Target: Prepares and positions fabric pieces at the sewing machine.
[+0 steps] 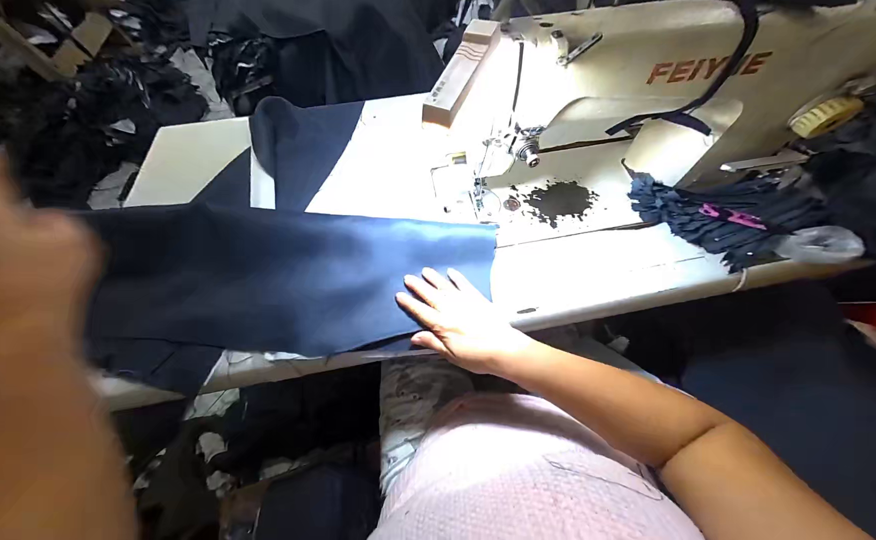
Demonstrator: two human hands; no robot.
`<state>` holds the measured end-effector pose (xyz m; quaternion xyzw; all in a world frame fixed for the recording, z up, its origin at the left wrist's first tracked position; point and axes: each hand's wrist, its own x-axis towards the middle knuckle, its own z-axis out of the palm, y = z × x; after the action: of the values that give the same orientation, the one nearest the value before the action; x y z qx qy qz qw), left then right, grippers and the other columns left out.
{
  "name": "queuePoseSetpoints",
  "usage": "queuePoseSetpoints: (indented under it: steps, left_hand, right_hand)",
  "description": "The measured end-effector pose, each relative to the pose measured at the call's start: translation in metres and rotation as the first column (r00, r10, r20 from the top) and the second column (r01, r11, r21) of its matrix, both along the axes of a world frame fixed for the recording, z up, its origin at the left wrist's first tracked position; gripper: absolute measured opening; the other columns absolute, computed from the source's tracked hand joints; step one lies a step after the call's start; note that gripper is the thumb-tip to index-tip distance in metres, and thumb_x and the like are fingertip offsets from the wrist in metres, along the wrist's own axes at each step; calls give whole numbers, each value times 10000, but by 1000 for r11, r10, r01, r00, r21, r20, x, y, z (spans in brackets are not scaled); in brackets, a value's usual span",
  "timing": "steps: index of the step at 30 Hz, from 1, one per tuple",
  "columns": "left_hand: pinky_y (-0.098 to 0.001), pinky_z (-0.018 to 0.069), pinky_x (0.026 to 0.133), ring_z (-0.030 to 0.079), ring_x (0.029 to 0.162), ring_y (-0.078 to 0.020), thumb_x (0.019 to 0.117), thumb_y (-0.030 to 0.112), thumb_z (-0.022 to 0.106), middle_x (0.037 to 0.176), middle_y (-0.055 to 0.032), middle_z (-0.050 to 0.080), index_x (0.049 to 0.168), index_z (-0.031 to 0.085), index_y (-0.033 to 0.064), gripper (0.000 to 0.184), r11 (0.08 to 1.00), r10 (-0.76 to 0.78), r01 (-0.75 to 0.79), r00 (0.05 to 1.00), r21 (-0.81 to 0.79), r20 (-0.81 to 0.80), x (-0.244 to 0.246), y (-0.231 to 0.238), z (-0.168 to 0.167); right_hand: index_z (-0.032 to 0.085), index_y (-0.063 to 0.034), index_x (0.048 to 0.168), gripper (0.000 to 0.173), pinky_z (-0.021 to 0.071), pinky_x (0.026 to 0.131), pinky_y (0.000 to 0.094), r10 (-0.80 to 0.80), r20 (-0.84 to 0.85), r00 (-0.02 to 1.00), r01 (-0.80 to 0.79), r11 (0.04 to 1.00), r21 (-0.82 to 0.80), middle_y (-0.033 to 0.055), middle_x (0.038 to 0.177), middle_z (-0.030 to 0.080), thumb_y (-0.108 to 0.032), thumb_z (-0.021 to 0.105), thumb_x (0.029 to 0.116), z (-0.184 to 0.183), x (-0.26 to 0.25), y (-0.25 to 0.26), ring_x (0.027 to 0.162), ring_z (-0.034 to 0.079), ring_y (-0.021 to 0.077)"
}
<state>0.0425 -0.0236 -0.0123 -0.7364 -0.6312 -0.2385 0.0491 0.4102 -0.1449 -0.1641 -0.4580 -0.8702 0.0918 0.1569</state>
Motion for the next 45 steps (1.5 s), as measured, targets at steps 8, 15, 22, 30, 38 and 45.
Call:
queuePoseSetpoints:
  steps: [8,15,22,30,38,45]
  left_hand:
    - [-677,298,1157,412,1478,-373,1064,416,424,1533,-119,533,1434,609,102,520,645,-742,736,668,-206,64,167,-80,-140]
    - [-487,531,1037,685,1183,-353,1005,259,572,1195,-178,734,1094,777,20,327,642,-762,766,641,-16,95,179,-77,-130]
    - [-432,579,931,725,1059,-317,981,125,592,1087,-179,746,996,782,11,222,708,-706,704,703,57,91,199,-79,-130]
    - [-436,580,942,734,1061,-318,971,119,586,1054,-163,764,977,788,11,229,693,-721,716,684,84,114,204,-70,-134]
    - [-437,570,938,725,1065,-308,992,142,588,1074,-162,757,992,786,24,231,694,-718,714,680,88,148,203,-64,-134]
    - [-437,562,948,722,1073,-303,985,145,596,1086,-165,756,992,789,28,226,701,-711,707,681,93,176,203,-60,-135]
  right_hand:
    - [777,-5,979,223,500,1052,491,-21,-433,901,178,928,326,163,1129,739,-130,593,972,7,51,-6,1180,663,328]
    - [766,-91,1166,286,507,1033,482,120,-157,980,-65,946,317,119,1248,719,-235,572,1013,-8,97,-37,1264,627,297]
    - [773,-78,1124,223,524,985,437,119,-248,961,-29,940,339,122,1203,724,-161,621,983,-17,88,-41,1208,648,263]
    - [637,-116,1402,456,239,1231,587,195,-99,976,-173,964,200,68,1492,583,-373,483,1058,0,94,-33,1489,408,309]
    - [477,-119,1545,573,123,1266,549,557,95,825,-560,828,12,51,1619,436,-436,345,1087,18,97,16,1541,322,236]
    - [504,-126,1529,569,131,1260,556,602,99,792,-606,796,7,45,1606,455,-432,303,1093,18,99,21,1536,333,246]
